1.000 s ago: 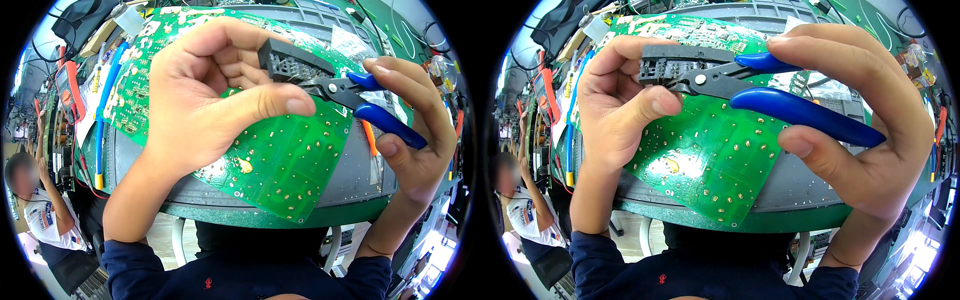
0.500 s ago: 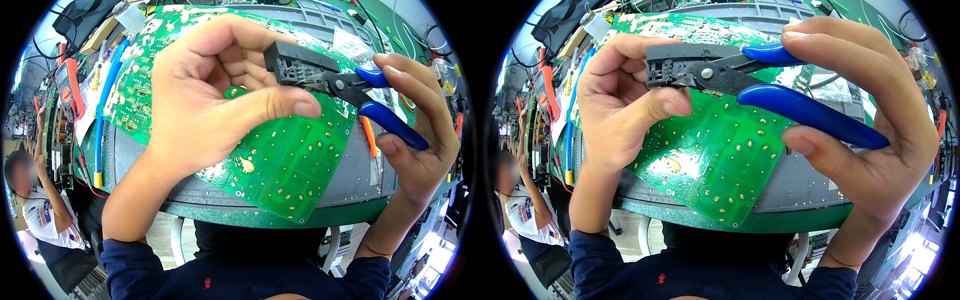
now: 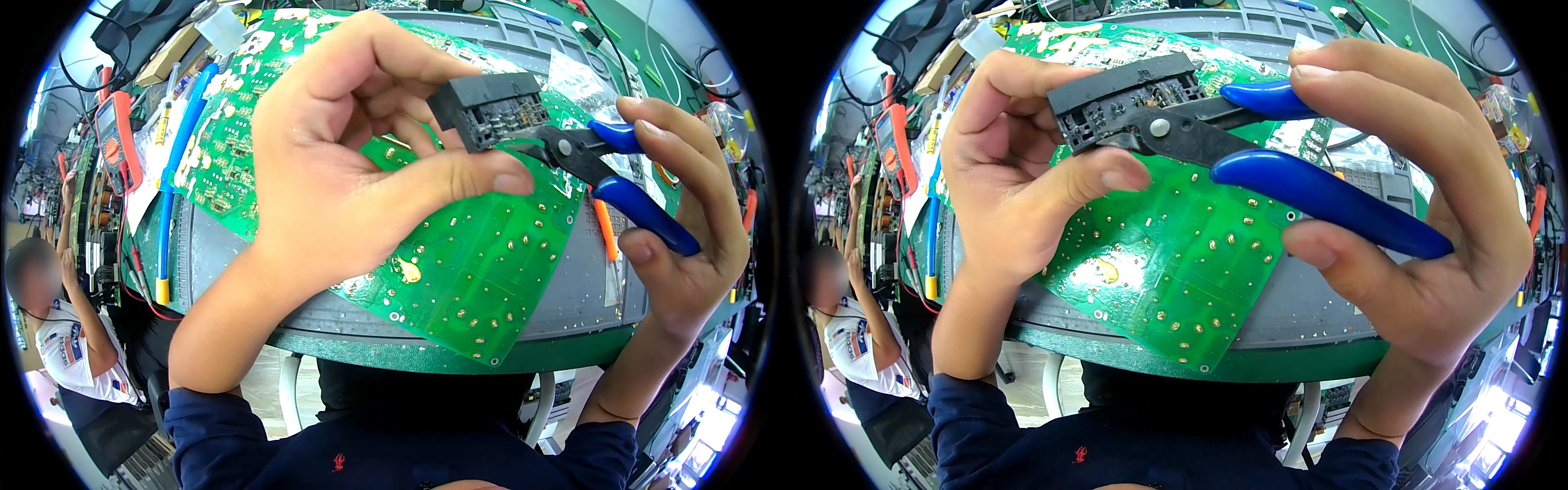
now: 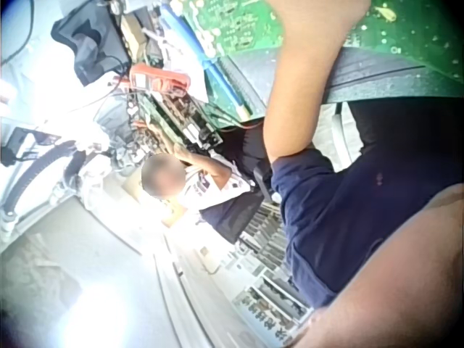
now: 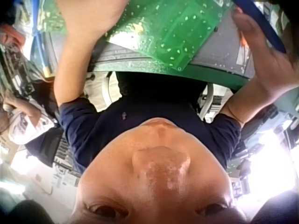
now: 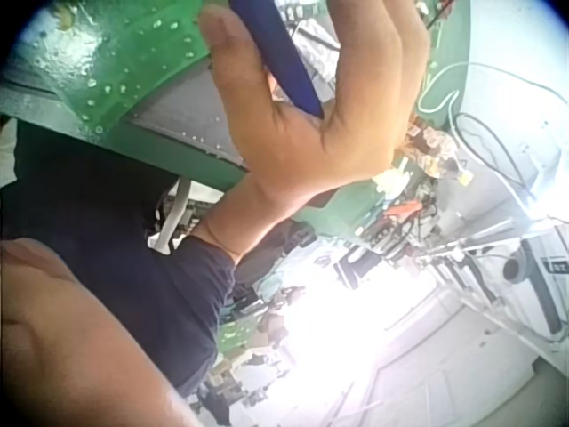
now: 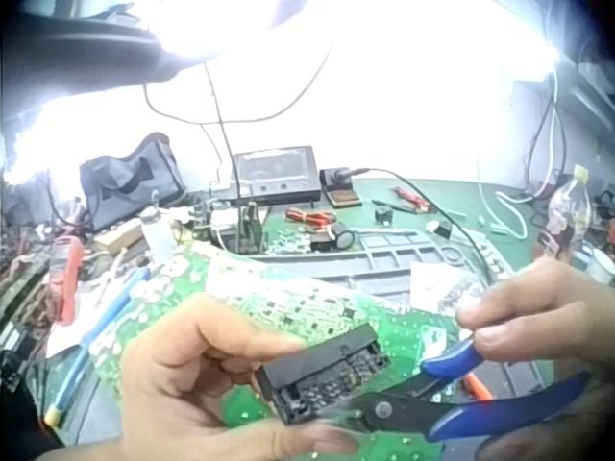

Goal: The person holds a black plastic connector block and uses pliers to clip small pins from it while working over a green circuit board.

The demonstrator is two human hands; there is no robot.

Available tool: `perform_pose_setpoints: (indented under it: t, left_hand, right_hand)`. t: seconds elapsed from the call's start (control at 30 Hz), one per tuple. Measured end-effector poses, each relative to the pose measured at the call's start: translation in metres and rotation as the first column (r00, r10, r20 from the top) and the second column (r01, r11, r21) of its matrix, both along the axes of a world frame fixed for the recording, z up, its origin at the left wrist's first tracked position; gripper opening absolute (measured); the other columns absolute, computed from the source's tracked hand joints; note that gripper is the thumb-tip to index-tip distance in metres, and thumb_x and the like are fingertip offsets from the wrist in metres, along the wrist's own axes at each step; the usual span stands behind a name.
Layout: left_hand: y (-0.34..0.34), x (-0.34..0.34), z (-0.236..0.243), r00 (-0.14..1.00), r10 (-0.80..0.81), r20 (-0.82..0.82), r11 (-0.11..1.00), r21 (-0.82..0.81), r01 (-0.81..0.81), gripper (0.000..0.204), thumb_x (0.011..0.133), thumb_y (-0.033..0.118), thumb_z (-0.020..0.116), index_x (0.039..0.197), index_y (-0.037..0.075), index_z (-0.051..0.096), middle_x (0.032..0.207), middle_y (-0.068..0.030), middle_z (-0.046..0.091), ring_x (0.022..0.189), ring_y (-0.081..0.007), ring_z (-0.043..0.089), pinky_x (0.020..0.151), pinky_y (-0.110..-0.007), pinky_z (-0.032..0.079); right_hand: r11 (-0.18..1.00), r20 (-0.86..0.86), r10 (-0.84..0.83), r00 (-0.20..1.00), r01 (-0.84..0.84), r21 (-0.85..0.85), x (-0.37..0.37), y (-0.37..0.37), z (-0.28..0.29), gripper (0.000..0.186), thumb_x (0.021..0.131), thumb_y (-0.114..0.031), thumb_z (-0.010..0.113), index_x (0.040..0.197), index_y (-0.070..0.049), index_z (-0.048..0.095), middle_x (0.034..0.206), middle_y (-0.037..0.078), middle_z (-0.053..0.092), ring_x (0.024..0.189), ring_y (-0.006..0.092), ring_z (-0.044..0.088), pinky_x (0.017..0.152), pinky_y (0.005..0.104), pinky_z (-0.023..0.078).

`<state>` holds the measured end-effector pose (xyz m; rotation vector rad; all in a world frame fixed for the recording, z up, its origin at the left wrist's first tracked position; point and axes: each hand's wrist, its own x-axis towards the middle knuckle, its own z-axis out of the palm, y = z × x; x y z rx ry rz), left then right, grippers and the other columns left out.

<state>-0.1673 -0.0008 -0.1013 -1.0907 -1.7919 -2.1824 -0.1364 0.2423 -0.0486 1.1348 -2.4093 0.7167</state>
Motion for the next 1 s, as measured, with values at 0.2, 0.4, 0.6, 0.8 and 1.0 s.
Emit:
perform_pose_setpoints:
  t: [0.2,0.4,0.6,0.8,1.0]
  left_hand:
    - [0.009,0.002,-0.005,0.996,0.094,0.002,0.995,0.025,-0.094,0.04,0.068,-0.004,0.07,0.101,-0.004,0.049,0.086,-0.0116,0.061,0.079,-0.0146,0.061,0.07,-0.023,0.049]
    - [-0.002,0.005,0.006,0.99,0.14,-0.01,0.966,-0.219,-0.139,0.041,0.068,-0.004,0.07,0.103,-0.005,0.049,0.086,-0.0119,0.061,0.078,-0.0142,0.061,0.069,-0.023,0.05]
    - [0.0,0.007,0.009,0.991,0.116,0.061,0.975,-0.198,-0.102,0.04,0.067,-0.003,0.071,0.101,-0.006,0.05,0.085,-0.0119,0.062,0.075,-0.0136,0.061,0.066,-0.022,0.05]
    - [0.003,0.008,0.008,0.988,0.083,0.133,0.99,-0.125,-0.066,0.04,0.066,-0.003,0.071,0.1,-0.006,0.051,0.084,-0.0121,0.062,0.074,-0.0136,0.061,0.067,-0.022,0.05]
    - [0.001,0.008,0.008,0.988,0.115,0.103,0.978,-0.184,-0.094,0.038,0.066,-0.005,0.07,0.099,-0.006,0.052,0.085,-0.0122,0.063,0.075,-0.0141,0.062,0.068,-0.023,0.05]
  right_hand:
    - [0.999,-0.026,0.038,0.999,-0.038,0.011,-0.002,0.001,0.0,0.054,0.072,-0.033,0.068,0.109,0.003,0.053,0.111,0.022,0.052,0.106,0.031,0.05,0.093,0.0415,0.035]
    - [0.999,-0.005,0.034,0.999,-0.034,0.0,-0.001,0.0,0.0,0.054,0.071,-0.032,0.068,0.109,0.003,0.053,0.111,0.022,0.052,0.107,0.0317,0.05,0.092,0.0412,0.037]
    - [0.999,-0.008,0.034,0.999,-0.034,0.016,-0.001,0.001,0.001,0.053,0.068,-0.029,0.07,0.108,0.002,0.054,0.112,0.021,0.052,0.106,0.032,0.05,0.091,0.0409,0.039]
    - [0.999,-0.012,-0.015,1.0,0.015,0.029,0.004,-0.003,0.001,0.048,0.065,-0.021,0.071,0.106,0.0,0.055,0.11,0.021,0.054,0.105,0.0321,0.051,0.091,0.0403,0.04]
    - [0.993,-0.056,0.0,0.998,0.007,0.116,0.002,-0.003,0.007,0.046,0.061,-0.017,0.072,0.103,-0.003,0.058,0.107,0.021,0.055,0.101,0.032,0.054,0.086,0.0381,0.042]
